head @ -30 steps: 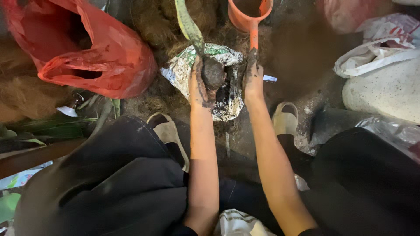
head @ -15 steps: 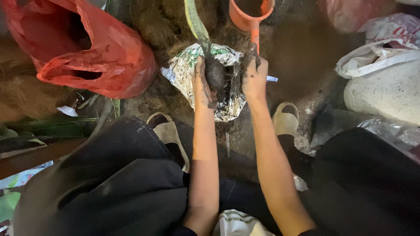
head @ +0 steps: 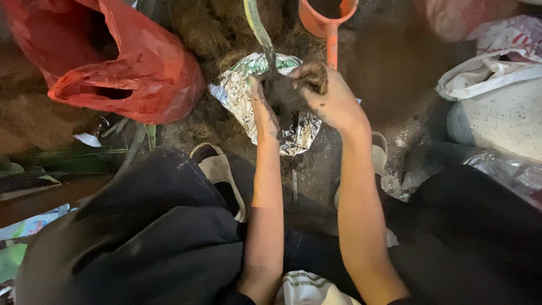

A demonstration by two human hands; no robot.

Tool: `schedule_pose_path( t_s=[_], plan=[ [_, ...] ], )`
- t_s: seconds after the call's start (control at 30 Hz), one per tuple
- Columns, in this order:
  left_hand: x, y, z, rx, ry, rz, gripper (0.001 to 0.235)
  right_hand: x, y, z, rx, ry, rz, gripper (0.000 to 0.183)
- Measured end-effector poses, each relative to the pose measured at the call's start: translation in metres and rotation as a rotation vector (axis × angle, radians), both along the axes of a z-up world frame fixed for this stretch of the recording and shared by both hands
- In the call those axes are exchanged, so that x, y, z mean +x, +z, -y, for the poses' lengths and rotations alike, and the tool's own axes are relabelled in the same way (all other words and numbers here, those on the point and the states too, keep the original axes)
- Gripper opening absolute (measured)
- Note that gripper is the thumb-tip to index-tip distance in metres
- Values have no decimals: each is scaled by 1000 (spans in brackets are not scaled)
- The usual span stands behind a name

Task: The person sits on the floor and repeatedly kneads and shapes a dark, wet mass of material with both hands. The hands press, fold, and roll the material into a compact ball, occasionally adding small bits from the surrounding pile. The process continues without a visible final placement or destination.

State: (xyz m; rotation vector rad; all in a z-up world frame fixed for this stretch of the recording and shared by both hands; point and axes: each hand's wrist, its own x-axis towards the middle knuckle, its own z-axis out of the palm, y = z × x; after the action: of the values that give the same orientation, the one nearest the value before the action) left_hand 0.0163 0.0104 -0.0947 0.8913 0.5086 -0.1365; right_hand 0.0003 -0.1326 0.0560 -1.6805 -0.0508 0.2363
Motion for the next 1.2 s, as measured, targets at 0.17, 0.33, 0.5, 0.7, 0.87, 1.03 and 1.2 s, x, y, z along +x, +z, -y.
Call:
schedule_pose_path(
  t_s=[0.17,0.33,0.5,0.7,0.87,1.03,1.2],
  plan=[
    [-9,24,-2,149,-5,151,102,1,-7,-18,-294,-92,112,31],
    [-16,41,7,373,38,-14,108,-2,-69,-21,-241,-322,92,39],
    [-16,37,18,79,57,419,92,1,-136,-9,339,-378,-79,52],
    [-20,44,24,493,139,310,67,1,-153,-28,67,-495,60,52],
    [-10,64,9,406,95,348,65,7,-127,-41,309,-615,-197,61],
    [-4,85,-1,415,-91,322,75,15,-100,-24,975,-449,-294,60],
    [-27,111,9,800,101,563,66,15,-91,-27,1124,-429,-328,50]
  ],
)
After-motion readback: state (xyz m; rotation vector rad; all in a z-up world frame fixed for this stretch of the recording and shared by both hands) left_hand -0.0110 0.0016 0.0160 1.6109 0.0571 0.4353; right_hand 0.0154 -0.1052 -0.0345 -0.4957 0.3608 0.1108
